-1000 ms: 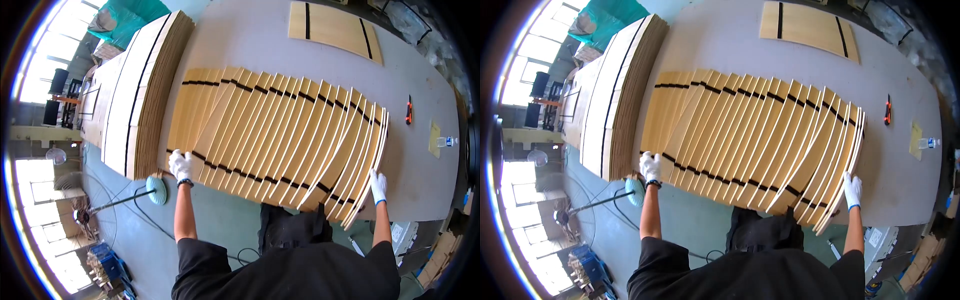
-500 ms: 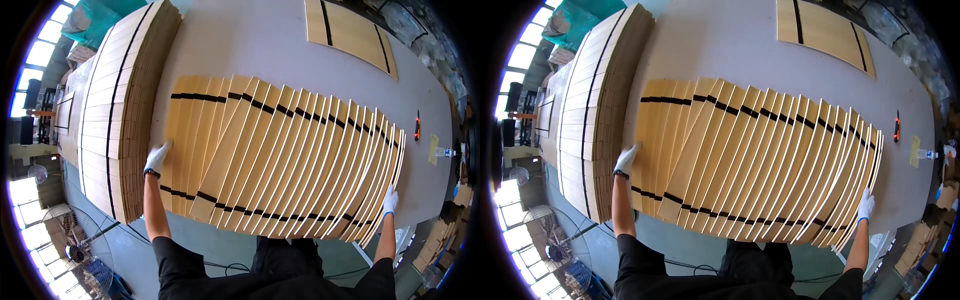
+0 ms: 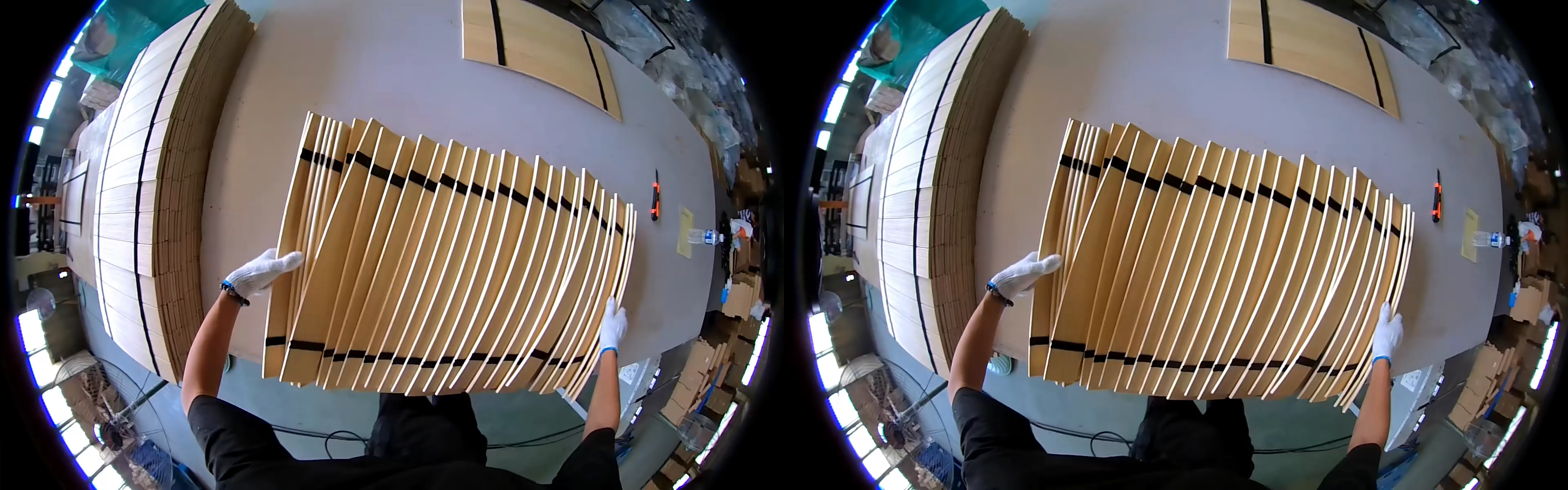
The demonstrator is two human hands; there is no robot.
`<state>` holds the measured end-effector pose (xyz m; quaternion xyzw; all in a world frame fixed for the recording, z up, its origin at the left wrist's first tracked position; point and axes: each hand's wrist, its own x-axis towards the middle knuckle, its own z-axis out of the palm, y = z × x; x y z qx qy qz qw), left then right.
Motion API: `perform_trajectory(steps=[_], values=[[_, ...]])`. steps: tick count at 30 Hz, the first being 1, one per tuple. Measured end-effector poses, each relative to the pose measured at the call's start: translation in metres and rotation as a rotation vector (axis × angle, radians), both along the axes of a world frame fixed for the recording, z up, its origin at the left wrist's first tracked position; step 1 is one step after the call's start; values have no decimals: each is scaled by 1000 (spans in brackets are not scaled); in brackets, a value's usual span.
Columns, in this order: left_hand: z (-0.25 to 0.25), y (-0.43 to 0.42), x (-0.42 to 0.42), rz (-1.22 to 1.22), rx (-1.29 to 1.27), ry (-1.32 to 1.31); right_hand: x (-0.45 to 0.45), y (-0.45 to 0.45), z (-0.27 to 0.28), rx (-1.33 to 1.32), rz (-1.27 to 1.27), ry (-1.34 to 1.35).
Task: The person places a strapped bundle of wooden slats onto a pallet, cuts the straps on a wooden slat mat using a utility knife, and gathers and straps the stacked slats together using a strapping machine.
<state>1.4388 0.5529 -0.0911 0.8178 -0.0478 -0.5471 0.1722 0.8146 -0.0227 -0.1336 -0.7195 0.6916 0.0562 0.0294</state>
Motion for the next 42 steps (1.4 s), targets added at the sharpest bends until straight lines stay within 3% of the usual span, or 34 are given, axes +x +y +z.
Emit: perform_trajectory(steps=[2,3,4,5,8,12,14,16,19,22,24,26,29,32,37,40,41,42], values=[[-18,-10,-11,-23,-65,-54,-1,2,-3,-68,30,-17],[-50,-4,-12,-68,-140,-67,-2,1,-2,-59,46,-41],[-39,-27,-20,-117,-212,-76,2,4,4,-47,58,-61],[-26,-48,-31,-96,-431,78,6,6,10,-18,61,-57],[-32,-98,-56,-272,-405,204,8,10,16,-6,36,-68],[-24,-158,-102,-290,-567,258,3,15,18,-24,82,-159],[-45,-179,-125,-341,-474,310,-7,14,7,-120,117,-165],[-37,-208,-165,-301,-537,254,-3,15,23,29,144,-327],[-33,-248,-202,-671,-374,71,-13,14,13,36,117,-296],[-30,-265,-231,-656,-393,127,-1,31,12,113,103,-586],[-29,-278,-258,-647,-388,105,7,34,29,160,135,-461],[-31,-295,-287,-648,-343,99,-10,26,11,219,253,-685],[-17,-320,-328,-631,-264,74,-28,5,12,435,207,-853],[-17,-333,-377,-530,-281,43,-56,-30,12,427,329,-734],[-13,-367,-456,-384,-270,-42,-95,-77,24,377,360,-767],[-2,-382,-498,-212,-442,-100,-119,-81,42,328,372,-676],[3,-388,-503,-252,-205,-38,-124,-81,48,310,378,-635],[8,-383,-515,-188,-219,-99,-128,-77,55,301,379,-595]])
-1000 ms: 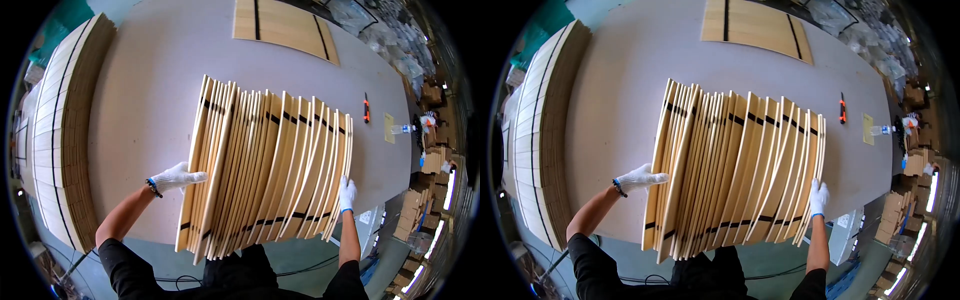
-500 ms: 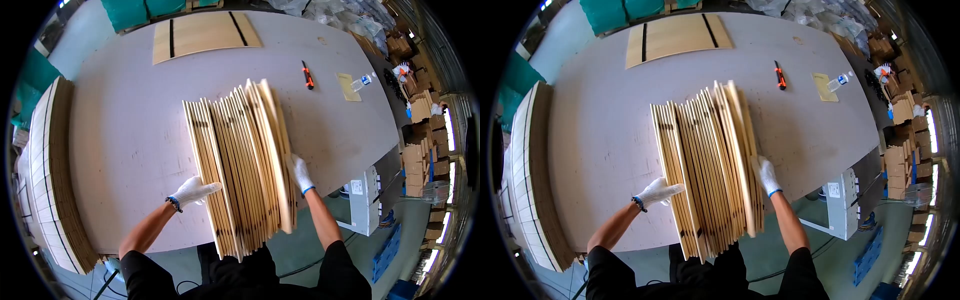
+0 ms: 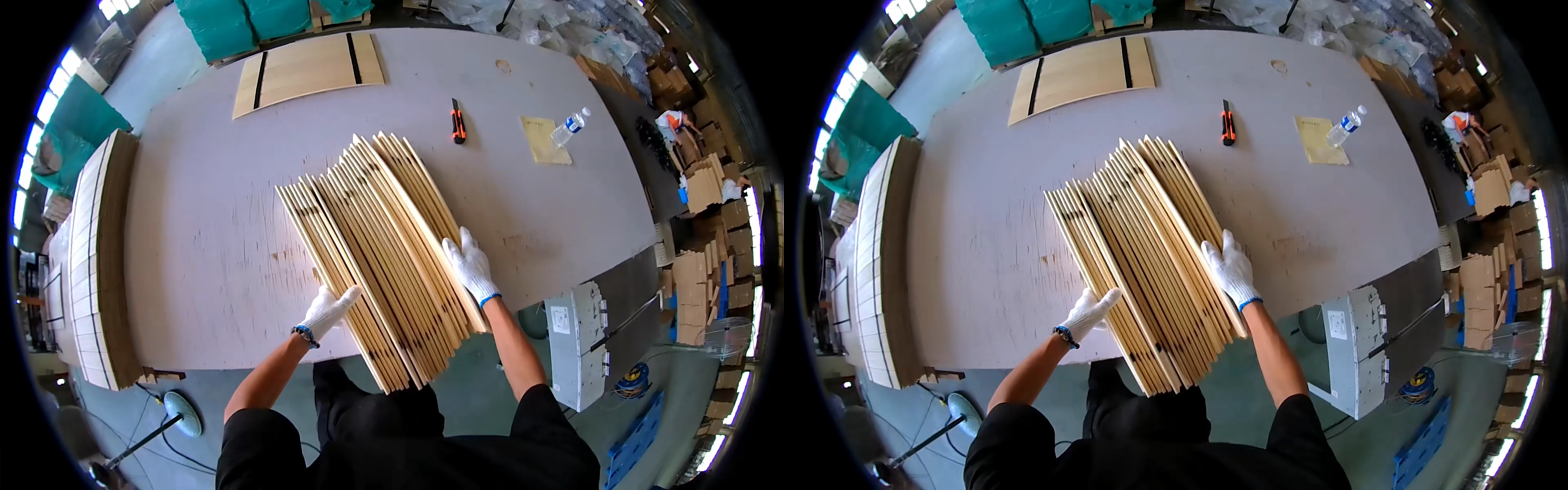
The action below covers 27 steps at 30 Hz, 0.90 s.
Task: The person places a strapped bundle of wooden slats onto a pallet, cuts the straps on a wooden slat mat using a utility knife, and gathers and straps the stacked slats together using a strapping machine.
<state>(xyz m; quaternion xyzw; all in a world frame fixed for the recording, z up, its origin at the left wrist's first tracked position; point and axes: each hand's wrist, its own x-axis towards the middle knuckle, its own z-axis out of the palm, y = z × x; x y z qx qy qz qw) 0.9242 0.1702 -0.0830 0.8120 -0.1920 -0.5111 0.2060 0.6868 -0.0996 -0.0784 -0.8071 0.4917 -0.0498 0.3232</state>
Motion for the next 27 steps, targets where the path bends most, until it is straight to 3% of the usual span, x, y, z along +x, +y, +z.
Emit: perform_trajectory(steps=[2,3,5,8,9,12,18,20,22,24,26,27], values=[[7,4,-28,137,-59,-117,-2,2,2,-6,52,91],[30,-6,-39,192,47,-118,1,4,-1,-72,77,130],[40,-11,-59,363,-137,-101,3,6,-10,-176,109,184],[41,-17,-66,437,-113,-104,2,-5,-3,77,97,135],[44,-17,-65,424,-90,-62,5,-6,23,279,95,109],[40,-18,-63,436,-87,-18,10,11,11,-39,163,242],[25,-15,-62,518,-287,21,7,7,7,-118,224,139],[38,-21,-57,481,-140,-20,14,8,3,-212,239,356],[27,-26,-59,467,-91,-176,11,14,-16,-392,213,271],[38,-26,-59,501,-192,-109,12,21,-20,-461,209,254],[36,-24,-54,549,-188,49,11,18,-21,-402,202,239],[37,-25,-58,497,-128,-108,15,18,-18,-377,194,238]])
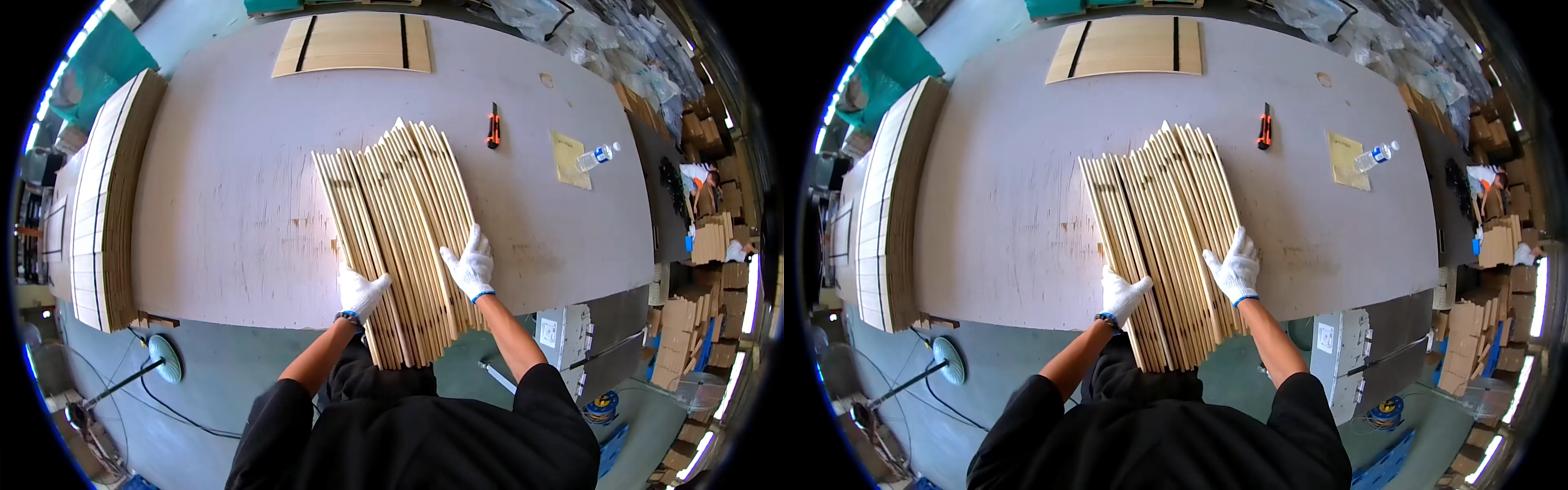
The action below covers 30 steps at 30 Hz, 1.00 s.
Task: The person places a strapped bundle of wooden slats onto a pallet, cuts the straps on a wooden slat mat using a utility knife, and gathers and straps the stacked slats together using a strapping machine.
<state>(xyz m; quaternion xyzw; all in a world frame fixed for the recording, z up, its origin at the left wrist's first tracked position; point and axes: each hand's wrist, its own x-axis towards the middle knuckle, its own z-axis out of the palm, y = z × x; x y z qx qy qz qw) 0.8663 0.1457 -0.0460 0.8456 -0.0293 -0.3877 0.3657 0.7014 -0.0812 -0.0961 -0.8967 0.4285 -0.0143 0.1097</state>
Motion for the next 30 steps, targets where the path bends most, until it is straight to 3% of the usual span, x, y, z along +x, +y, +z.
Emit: perform_trajectory(steps=[2,3,7,9,16,19,23,27,30], values=[[-18,3,-12,-46,119,-288,4,1,5,61,-26,-5],[-19,2,-6,-58,120,-254,6,2,8,13,-8,-41],[-13,3,12,-140,173,-51,6,-23,-3,262,-92,-170],[-11,-2,16,-172,212,28,10,-35,-9,264,-105,-70],[-29,2,11,-202,210,-91,18,-26,19,383,-188,-59],[-34,5,10,-197,204,-153,7,0,41,343,-107,51],[-43,5,10,-160,189,-89,-37,23,49,292,-5,161],[-38,4,10,-216,236,-127,-28,30,56,299,-59,243],[-29,8,34,-316,229,72,-29,20,55,362,-76,141]])
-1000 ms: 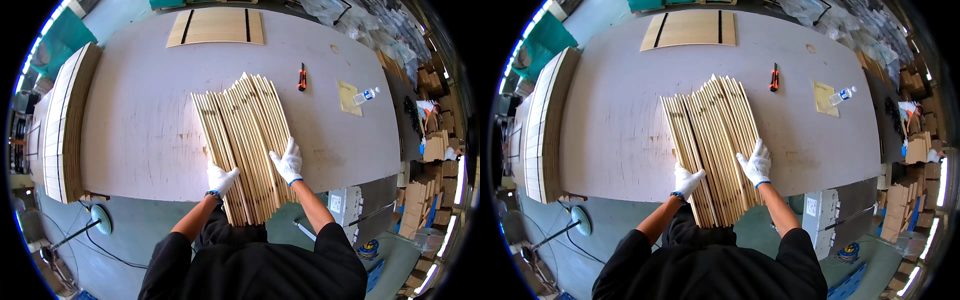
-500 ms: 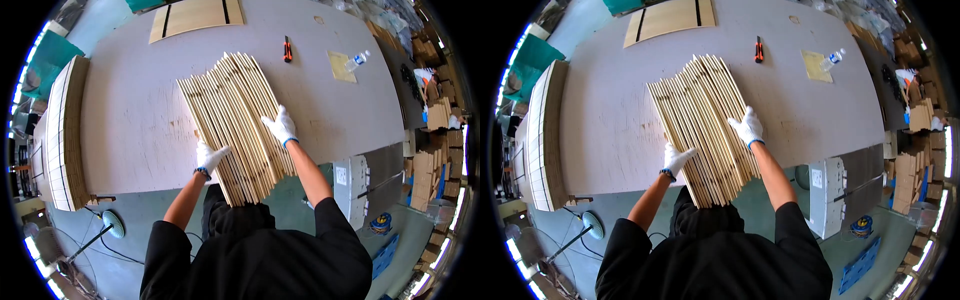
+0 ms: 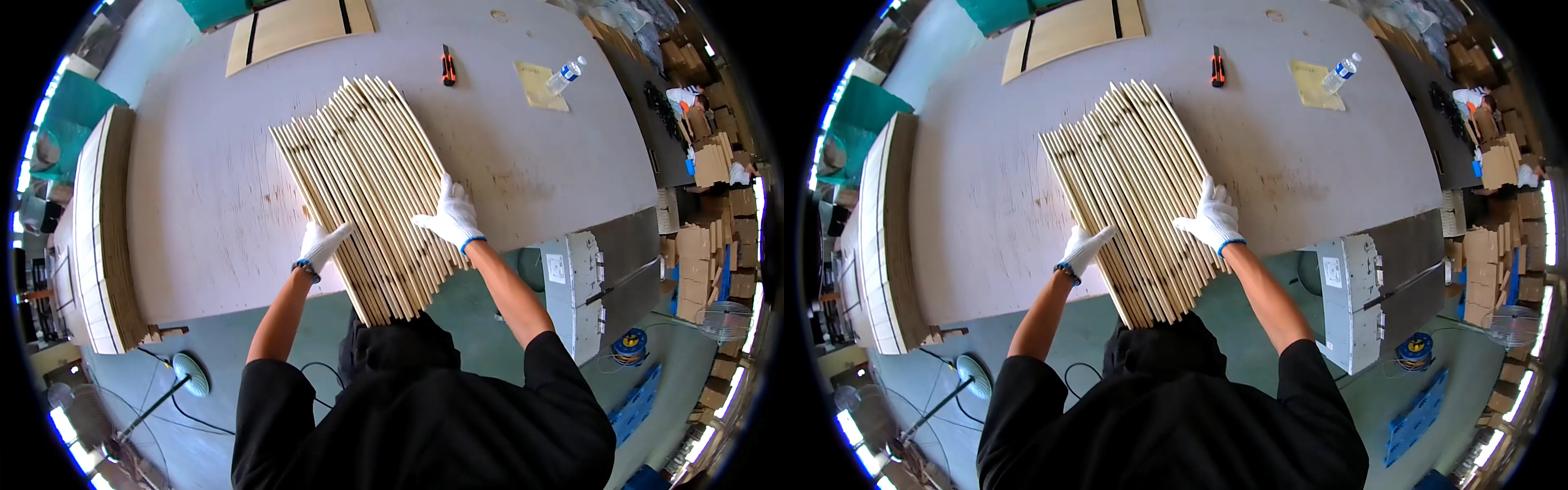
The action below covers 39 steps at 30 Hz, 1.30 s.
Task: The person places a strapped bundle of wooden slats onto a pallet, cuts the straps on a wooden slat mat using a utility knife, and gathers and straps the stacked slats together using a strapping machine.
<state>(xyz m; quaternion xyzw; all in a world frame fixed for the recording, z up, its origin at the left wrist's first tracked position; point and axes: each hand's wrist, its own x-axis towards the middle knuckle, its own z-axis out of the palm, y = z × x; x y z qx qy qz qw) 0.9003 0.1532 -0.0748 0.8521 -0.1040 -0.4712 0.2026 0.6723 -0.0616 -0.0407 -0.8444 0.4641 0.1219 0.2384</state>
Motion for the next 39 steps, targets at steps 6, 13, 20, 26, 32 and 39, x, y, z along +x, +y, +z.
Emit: perform_trajectory(steps=[6,13,20,26,32,39], values=[[-1,16,45,12,-157,277,12,-48,-34,5,-104,-211],[-36,-28,69,-197,-531,208,103,-120,-14,102,-190,-283],[-34,-231,45,-295,-440,744,91,-302,-8,-318,-404,-359],[-1,-256,5,-313,-265,912,68,-324,25,-276,-389,-275],[14,-265,-37,-261,-287,930,35,-330,47,-339,-357,-232],[66,-273,-116,-137,-222,880,-28,-360,63,-268,-276,-279]])
